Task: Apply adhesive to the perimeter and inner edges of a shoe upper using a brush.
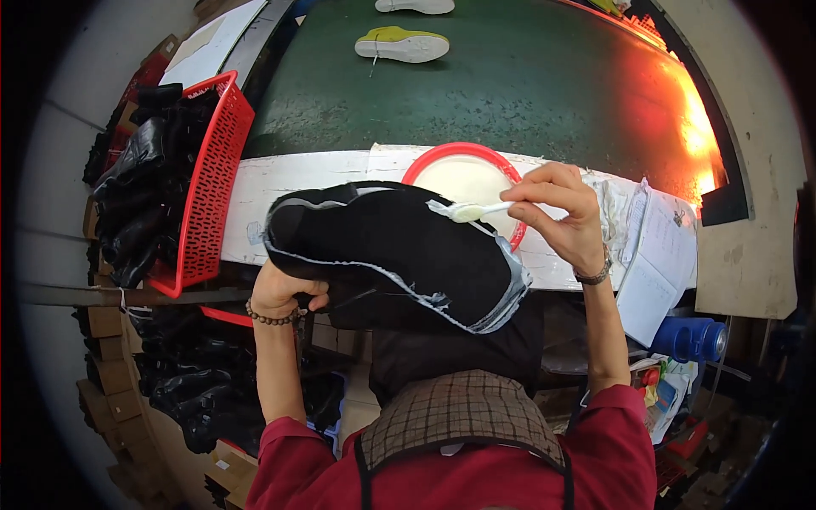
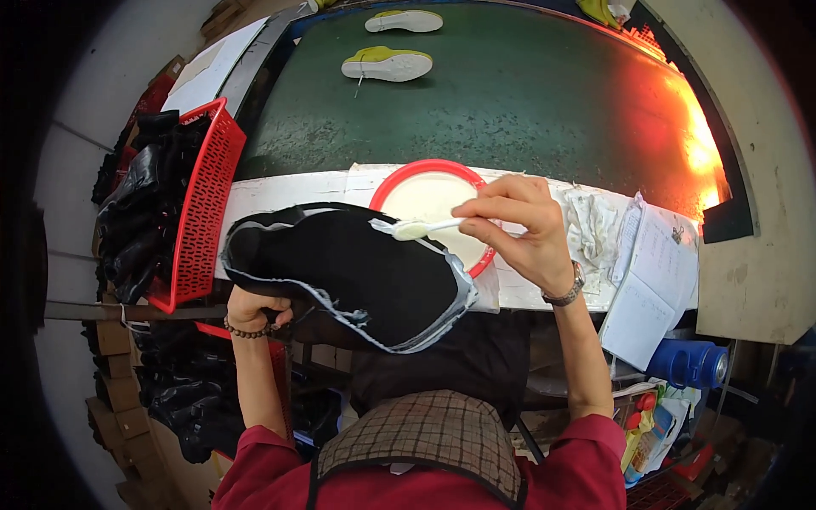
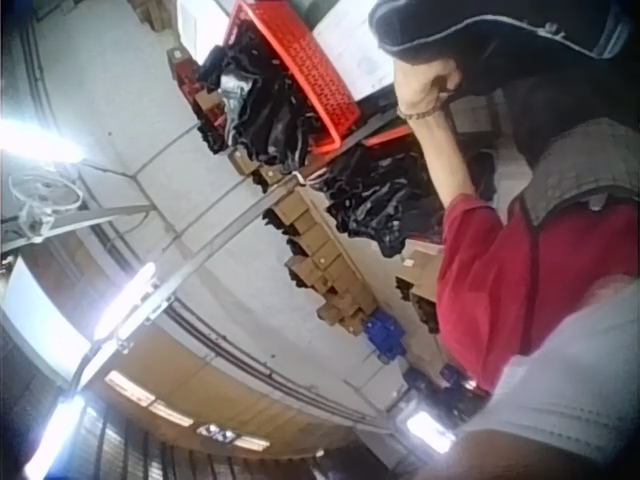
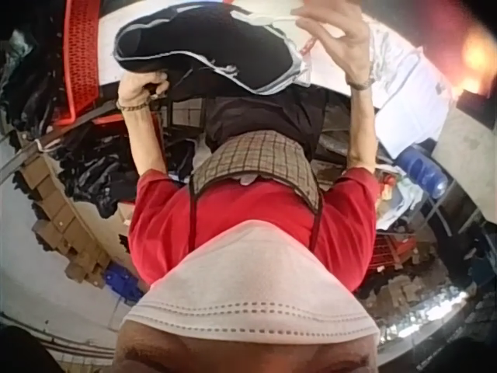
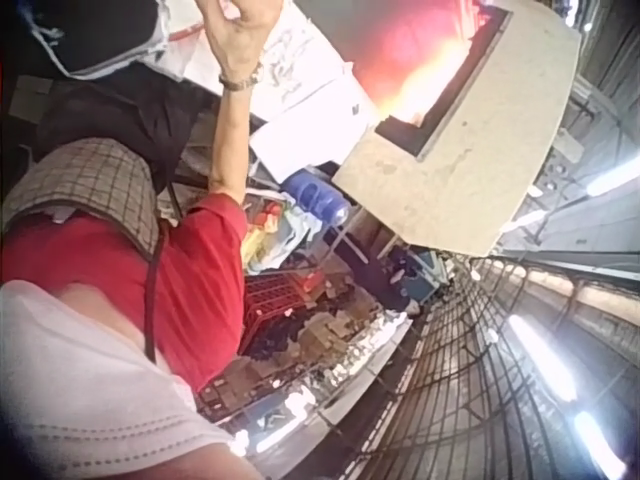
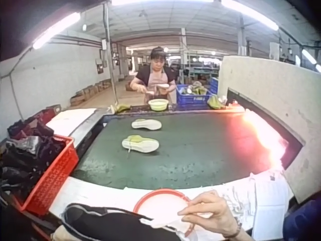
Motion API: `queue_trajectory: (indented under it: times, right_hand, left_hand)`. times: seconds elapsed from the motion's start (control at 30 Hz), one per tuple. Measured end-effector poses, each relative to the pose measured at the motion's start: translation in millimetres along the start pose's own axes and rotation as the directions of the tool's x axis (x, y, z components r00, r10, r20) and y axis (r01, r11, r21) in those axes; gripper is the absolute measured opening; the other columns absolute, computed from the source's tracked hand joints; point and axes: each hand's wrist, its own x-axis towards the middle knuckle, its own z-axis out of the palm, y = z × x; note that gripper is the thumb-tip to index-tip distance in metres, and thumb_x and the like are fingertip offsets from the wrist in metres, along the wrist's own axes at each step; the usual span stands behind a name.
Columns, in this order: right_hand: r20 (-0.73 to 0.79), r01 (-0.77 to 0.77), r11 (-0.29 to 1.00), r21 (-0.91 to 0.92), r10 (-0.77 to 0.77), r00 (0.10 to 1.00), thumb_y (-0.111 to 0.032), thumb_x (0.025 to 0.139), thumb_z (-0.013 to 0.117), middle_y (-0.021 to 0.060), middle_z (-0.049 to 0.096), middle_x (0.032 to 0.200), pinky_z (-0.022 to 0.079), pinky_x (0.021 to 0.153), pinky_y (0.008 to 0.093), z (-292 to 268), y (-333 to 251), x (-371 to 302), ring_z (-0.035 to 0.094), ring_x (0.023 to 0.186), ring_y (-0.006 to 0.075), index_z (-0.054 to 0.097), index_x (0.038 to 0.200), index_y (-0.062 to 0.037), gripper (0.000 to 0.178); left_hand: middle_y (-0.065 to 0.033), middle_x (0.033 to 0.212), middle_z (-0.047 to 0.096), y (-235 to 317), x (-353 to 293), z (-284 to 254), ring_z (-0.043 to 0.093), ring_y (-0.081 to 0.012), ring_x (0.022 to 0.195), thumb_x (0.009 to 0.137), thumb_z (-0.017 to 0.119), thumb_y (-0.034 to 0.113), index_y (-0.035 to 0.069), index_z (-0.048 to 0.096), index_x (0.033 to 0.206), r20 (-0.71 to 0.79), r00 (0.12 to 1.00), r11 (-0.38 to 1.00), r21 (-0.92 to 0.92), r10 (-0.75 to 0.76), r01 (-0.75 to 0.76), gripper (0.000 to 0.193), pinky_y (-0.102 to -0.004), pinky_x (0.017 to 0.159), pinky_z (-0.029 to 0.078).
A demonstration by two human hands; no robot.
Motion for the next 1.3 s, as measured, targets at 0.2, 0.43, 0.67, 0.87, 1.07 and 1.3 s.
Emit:
queue_trajectory:
  times: [0.2, 0.43, 0.67, 0.87, 1.07, 1.3]
  right_hand:
    - [0.009, -0.137, 0.99, 0.032, 0.137, 0.991, -0.01, 0.079, 0.087, 0.0015, 0.071, 0.091, 0.041, 0.084, 0.0321, 1, 2, -25, 0.062, 0.088, 0.016, 0.083, 0.1, -0.01, 0.022]
    - [0.024, -0.199, 0.979, 0.044, 0.198, 0.98, -0.012, 0.085, 0.083, 0.0028, 0.072, 0.091, 0.041, 0.085, 0.0328, -1, -1, -32, 0.064, 0.088, 0.0171, 0.082, 0.102, -0.009, 0.017]
    - [0.052, -0.098, 0.992, 0.079, 0.094, 0.994, -0.013, 0.087, 0.081, 0.0026, 0.073, 0.089, 0.041, 0.085, 0.0329, 11, -10, 2, 0.064, 0.088, 0.0166, 0.082, 0.103, -0.0092, 0.016]
    - [0.033, 0.003, 1.0, 0.009, -0.004, 0.999, -0.014, 0.085, 0.083, 0.0006, 0.07, 0.088, 0.038, 0.086, 0.0329, 19, -13, 23, 0.062, 0.084, 0.0157, 0.082, 0.1, -0.0101, 0.016]
    - [0.018, 0.011, 1.0, -0.006, -0.011, 1.0, -0.012, 0.081, 0.085, 0.0013, 0.071, 0.094, 0.039, 0.087, 0.0326, 5, -4, 6, 0.062, 0.09, 0.016, 0.082, 0.101, -0.0111, 0.02]
    - [0.054, -0.111, 0.993, 0.033, 0.109, 0.992, -0.015, 0.083, 0.084, 0.0021, 0.072, 0.091, 0.041, 0.087, 0.0336, -3, 2, -20, 0.063, 0.088, 0.0174, 0.082, 0.1, -0.01, 0.017]
  left_hand:
    - [-0.0198, 0.097, 0.068, -12, -11, -28, 0.053, -0.0203, 0.052, 0.064, 0.061, -0.03, -0.001, 0.055, 0.134, -0.007, 0.991, 0.988, -0.084, 0.133, -0.133, 0.076, -0.0339, 0.045, 0.041]
    - [-0.0197, 0.096, 0.067, -14, -8, -32, 0.054, -0.0206, 0.053, 0.067, 0.063, -0.03, -0.002, 0.052, 0.136, 0.018, 0.997, 0.994, -0.076, 0.079, -0.078, 0.076, -0.0341, 0.046, 0.042]
    - [-0.0158, 0.078, 0.064, -14, 3, 9, 0.058, -0.0207, 0.051, 0.067, 0.069, -0.024, -0.007, 0.048, 0.138, 0.167, 0.986, 0.993, 0.114, 0.007, -0.026, 0.076, -0.035, 0.044, 0.044]
    - [-0.0143, 0.076, 0.063, -17, 12, 24, 0.058, -0.0202, 0.05, 0.065, 0.065, -0.025, -0.008, 0.049, 0.139, 0.267, 0.96, 0.994, 0.093, -0.078, 0.055, 0.078, -0.0345, 0.043, 0.044]
    - [-0.0183, 0.088, 0.067, -22, 1, 0, 0.059, -0.0218, 0.053, 0.064, 0.067, -0.025, -0.007, 0.05, 0.139, 0.147, 0.987, 0.993, -0.099, 0.071, -0.057, 0.079, -0.0353, 0.045, 0.046]
    - [-0.0219, 0.112, 0.068, -42, 2, -34, 0.059, -0.0239, 0.054, 0.074, 0.079, -0.017, -0.001, 0.048, 0.146, 0.191, 0.937, 0.952, -0.156, 0.292, -0.264, 0.08, -0.0354, 0.044, 0.046]
